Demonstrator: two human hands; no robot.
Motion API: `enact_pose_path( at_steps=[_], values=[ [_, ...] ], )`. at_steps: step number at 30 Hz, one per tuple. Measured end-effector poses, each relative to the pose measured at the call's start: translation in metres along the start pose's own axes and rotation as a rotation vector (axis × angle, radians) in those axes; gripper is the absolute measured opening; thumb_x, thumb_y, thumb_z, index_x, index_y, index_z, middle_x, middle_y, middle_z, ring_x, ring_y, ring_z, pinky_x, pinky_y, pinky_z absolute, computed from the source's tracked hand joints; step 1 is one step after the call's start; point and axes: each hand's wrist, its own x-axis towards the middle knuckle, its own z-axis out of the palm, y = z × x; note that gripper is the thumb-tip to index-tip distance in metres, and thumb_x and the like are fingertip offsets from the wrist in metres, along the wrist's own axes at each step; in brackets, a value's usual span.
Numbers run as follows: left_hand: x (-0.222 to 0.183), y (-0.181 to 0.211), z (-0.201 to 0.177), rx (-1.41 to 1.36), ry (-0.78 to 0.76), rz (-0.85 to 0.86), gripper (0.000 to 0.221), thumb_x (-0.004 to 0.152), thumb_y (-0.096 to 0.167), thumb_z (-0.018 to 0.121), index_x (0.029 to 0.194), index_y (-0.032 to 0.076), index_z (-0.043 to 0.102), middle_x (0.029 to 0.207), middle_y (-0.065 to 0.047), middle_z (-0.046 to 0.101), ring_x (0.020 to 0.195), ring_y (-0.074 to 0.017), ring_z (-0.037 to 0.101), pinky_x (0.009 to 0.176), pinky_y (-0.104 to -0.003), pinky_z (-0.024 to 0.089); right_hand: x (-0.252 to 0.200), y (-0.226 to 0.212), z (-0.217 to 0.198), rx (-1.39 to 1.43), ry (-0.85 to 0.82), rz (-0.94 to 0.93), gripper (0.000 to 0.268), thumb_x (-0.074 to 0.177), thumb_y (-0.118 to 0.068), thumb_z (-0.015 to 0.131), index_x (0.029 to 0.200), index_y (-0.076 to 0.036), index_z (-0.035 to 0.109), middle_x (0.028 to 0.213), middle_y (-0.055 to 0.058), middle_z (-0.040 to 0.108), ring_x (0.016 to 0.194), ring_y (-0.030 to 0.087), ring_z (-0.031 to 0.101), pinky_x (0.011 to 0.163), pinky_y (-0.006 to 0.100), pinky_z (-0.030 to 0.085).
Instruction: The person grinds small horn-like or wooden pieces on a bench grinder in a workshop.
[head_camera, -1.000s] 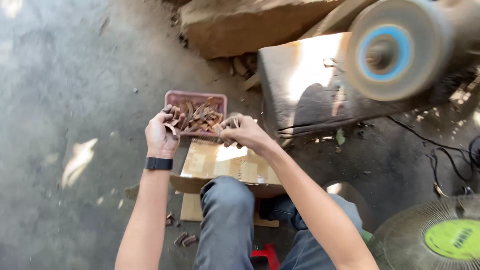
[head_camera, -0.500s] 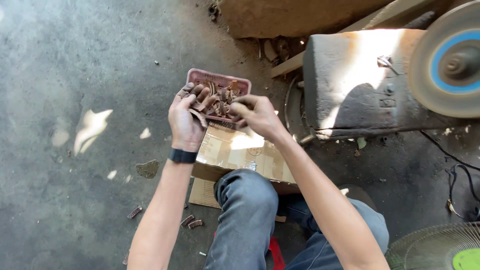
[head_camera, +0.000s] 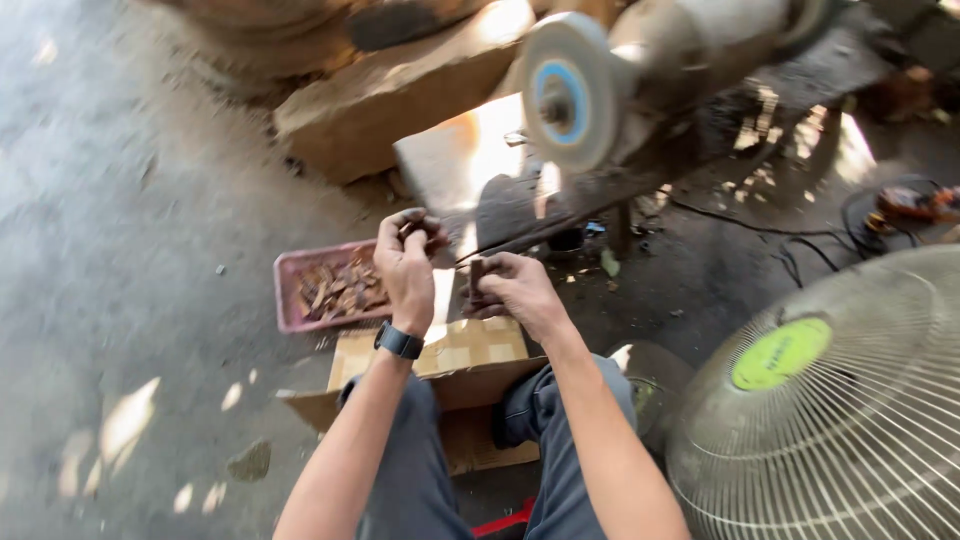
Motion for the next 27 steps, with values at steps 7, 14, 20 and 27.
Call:
enact_pose_path(
  at_steps=[7,14,20,27],
  values=[
    [0.006,-0.041,0.082,0.564,-0.241,-0.188,0.033,0.09,0.025,0.073,0.111,-0.001,0.07,0.082,-0.005,0.069,0.06,-0.0094,0.055,0.053,-0.026,0.045,0.043,0.021,-0.114,0.308,0.567,-0.246,0.011,0.094,-0.006,0.066,0.103,0.0,0.069,0.089,0.011,0.073,0.072,0.019,0.071,0.062,0.032,0.057],
    [0.036,-0.095,0.121,0.678,-0.379,-0.122,0.037,0.085,0.028,0.079,0.108,-0.002,0.076,0.087,-0.012,0.08,0.076,-0.0105,0.072,0.069,-0.028,0.056,0.121,0.019,-0.137,0.637,0.458,-0.379,0.014,0.09,-0.003,0.07,0.104,0.001,0.071,0.093,0.011,0.075,0.078,0.02,0.072,0.071,0.032,0.06],
    [0.057,-0.12,0.115,0.48,-0.238,-0.048,0.025,0.09,0.017,0.076,0.105,-0.002,0.077,0.088,-0.008,0.079,0.078,-0.0081,0.069,0.072,-0.026,0.056,0.128,0.004,-0.118,0.597,0.402,-0.5,0.019,0.094,-0.002,0.065,0.109,0.008,0.07,0.101,0.017,0.076,0.087,0.023,0.074,0.082,0.035,0.062],
    [0.056,-0.129,0.114,0.328,-0.196,-0.135,0.019,0.092,0.015,0.077,0.101,-0.003,0.076,0.083,-0.001,0.073,0.072,-0.0031,0.059,0.063,-0.022,0.05,0.124,0.004,-0.107,0.587,0.463,-0.538,0.017,0.093,-0.001,0.066,0.108,0.007,0.069,0.104,0.016,0.075,0.09,0.023,0.075,0.085,0.037,0.063]
  ],
)
